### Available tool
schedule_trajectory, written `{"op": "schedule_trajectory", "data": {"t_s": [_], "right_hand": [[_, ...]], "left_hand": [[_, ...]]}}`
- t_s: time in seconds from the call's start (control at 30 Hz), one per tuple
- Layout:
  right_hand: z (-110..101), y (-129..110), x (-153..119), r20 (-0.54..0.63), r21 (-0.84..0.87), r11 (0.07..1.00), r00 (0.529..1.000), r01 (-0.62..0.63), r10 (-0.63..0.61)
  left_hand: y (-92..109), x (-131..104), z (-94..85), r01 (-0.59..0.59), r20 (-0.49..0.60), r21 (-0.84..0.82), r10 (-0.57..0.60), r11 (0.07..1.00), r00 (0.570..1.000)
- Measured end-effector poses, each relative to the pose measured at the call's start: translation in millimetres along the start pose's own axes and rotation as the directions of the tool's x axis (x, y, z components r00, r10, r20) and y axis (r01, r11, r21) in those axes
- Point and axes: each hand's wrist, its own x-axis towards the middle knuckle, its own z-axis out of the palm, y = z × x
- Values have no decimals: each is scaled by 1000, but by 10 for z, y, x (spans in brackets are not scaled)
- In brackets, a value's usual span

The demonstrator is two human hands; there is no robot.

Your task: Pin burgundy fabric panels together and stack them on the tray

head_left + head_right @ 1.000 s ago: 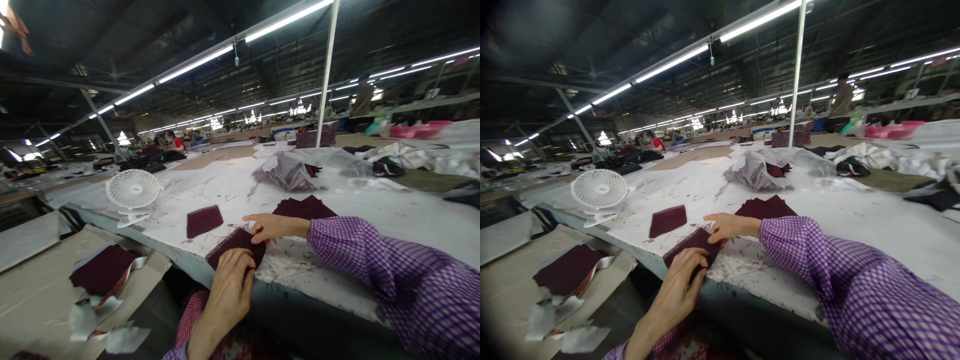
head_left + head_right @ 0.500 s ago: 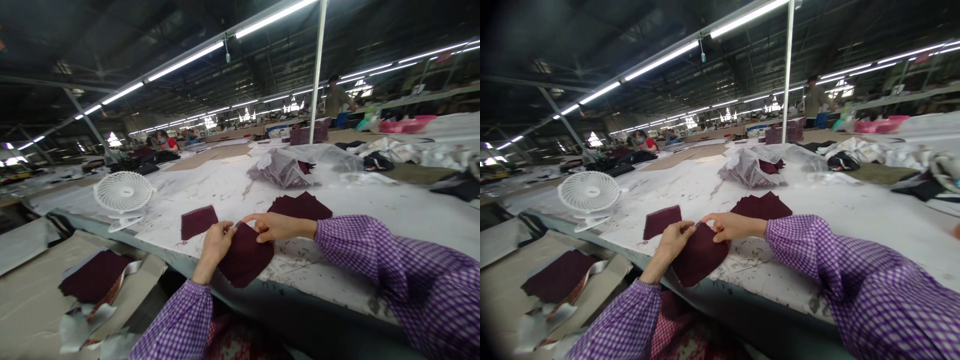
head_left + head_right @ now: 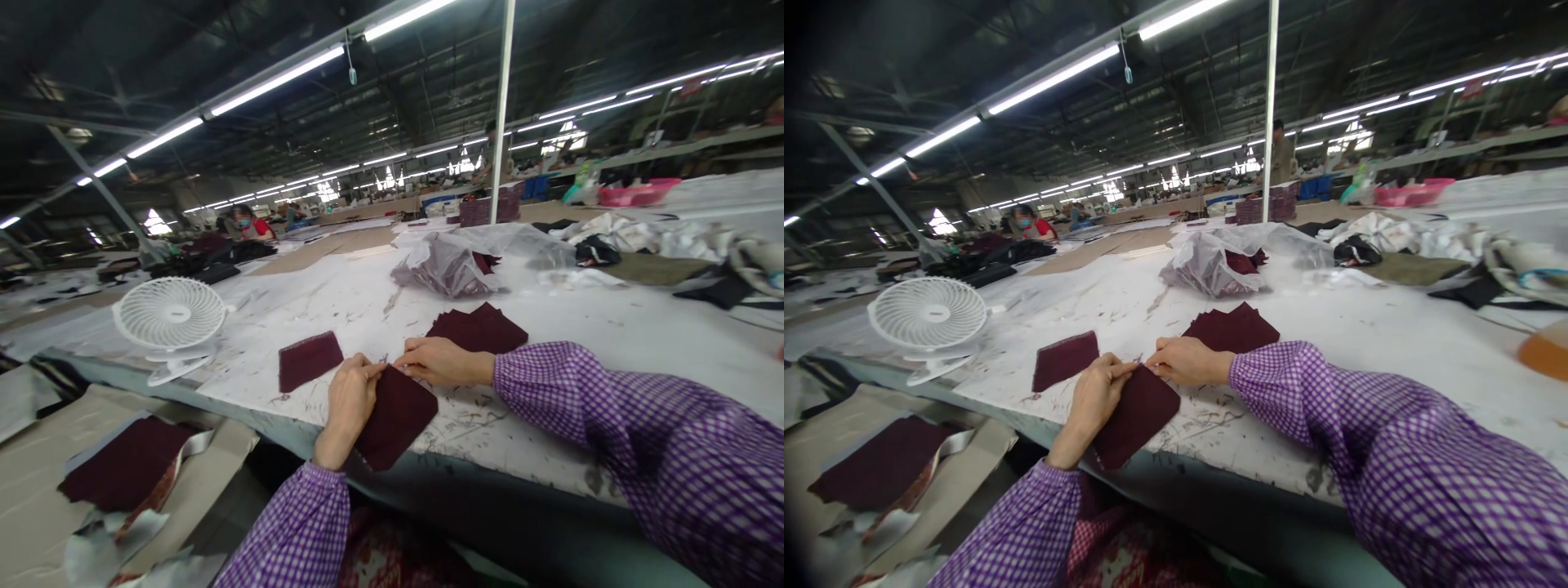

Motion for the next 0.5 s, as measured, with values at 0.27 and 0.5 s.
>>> {"op": "schedule_trajectory", "data": {"t_s": [0.27, 0.5], "right_hand": [[-10, -33, -2, 16, -42, 999, 1000, -11, 12], [-23, -60, -9, 7, -71, 997, 1000, -30, 30]], "left_hand": [[91, -34, -41, -82, 10, 108, 81, 991, 997], [98, -26, -40, -113, 25, 163, 111, 980, 994]]}}
